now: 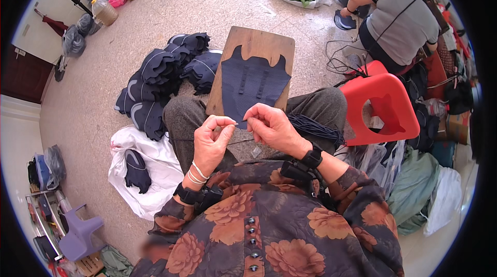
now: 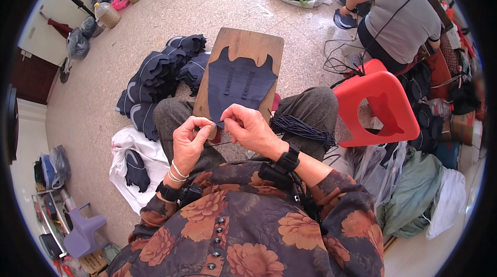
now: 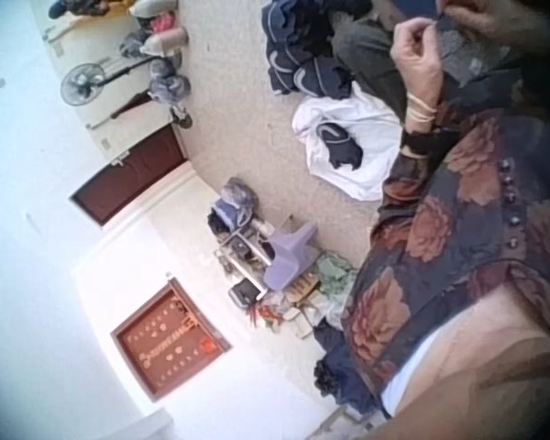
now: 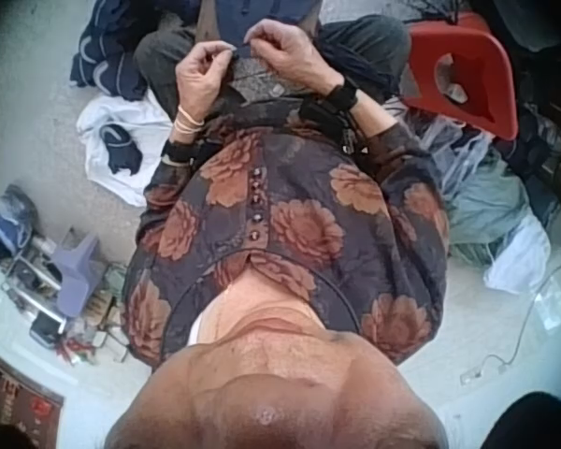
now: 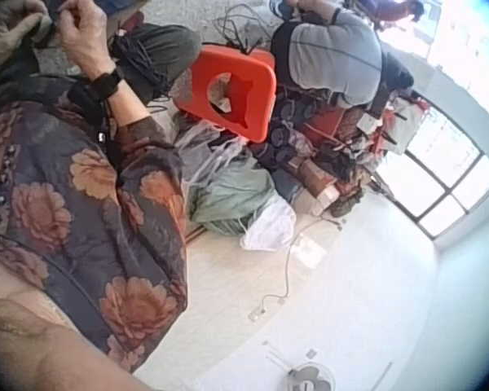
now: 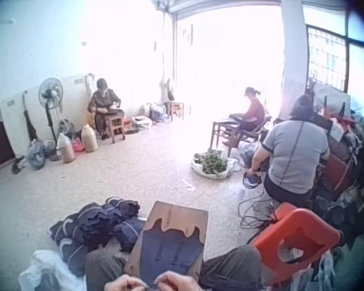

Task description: Manually stitching or preparing shoe upper components for assembly.

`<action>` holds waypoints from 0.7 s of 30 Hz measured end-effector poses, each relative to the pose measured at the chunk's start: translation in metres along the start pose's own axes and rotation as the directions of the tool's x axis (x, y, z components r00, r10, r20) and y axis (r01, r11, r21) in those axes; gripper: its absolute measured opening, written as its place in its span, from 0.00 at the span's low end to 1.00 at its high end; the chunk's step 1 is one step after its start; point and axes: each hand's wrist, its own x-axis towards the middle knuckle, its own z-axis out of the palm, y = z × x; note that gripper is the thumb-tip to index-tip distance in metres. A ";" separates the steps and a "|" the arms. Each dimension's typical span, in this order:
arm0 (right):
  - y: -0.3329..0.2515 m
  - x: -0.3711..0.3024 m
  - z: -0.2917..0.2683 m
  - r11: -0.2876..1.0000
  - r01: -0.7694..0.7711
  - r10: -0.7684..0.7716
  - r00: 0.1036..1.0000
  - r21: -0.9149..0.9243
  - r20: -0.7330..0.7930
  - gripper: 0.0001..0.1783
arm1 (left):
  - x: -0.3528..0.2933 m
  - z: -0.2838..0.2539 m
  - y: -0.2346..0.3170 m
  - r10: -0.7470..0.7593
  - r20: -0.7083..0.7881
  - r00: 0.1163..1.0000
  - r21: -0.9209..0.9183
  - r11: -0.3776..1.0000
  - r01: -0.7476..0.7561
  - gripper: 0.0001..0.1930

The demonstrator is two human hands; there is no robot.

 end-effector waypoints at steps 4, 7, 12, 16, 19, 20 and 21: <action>0.004 0.002 0.003 0.984 0.142 -0.143 0.990 -0.103 -0.003 0.05 | -0.001 0.000 -0.002 -0.011 -0.002 1.000 -0.005 1.000 0.011 0.03; 0.007 0.003 0.005 0.975 0.178 -0.179 0.984 -0.129 0.005 0.04 | -0.001 0.000 0.000 -0.012 -0.001 1.000 -0.012 1.000 0.012 0.03; 0.005 0.002 0.005 0.975 0.180 -0.182 0.983 -0.133 0.000 0.05 | -0.002 0.000 0.006 -0.061 0.008 0.998 0.013 0.998 0.061 0.03; 0.006 0.002 0.004 0.989 0.129 -0.128 0.992 -0.076 0.013 0.05 | -0.002 0.001 -0.004 -0.026 0.001 1.000 -0.035 0.999 0.026 0.03; 0.007 0.003 0.004 0.987 0.131 -0.131 0.991 -0.090 0.010 0.04 | -0.001 0.001 -0.005 -0.008 0.007 1.000 -0.022 1.000 0.008 0.03; 0.008 0.003 0.004 0.987 0.132 -0.132 0.991 -0.094 0.005 0.04 | -0.001 0.002 -0.005 -0.007 0.003 1.000 -0.012 1.000 0.007 0.04; 0.008 0.003 0.004 0.987 0.133 -0.133 0.991 -0.093 0.005 0.04 | -0.001 0.002 -0.004 -0.005 0.000 1.000 -0.002 1.000 0.005 0.04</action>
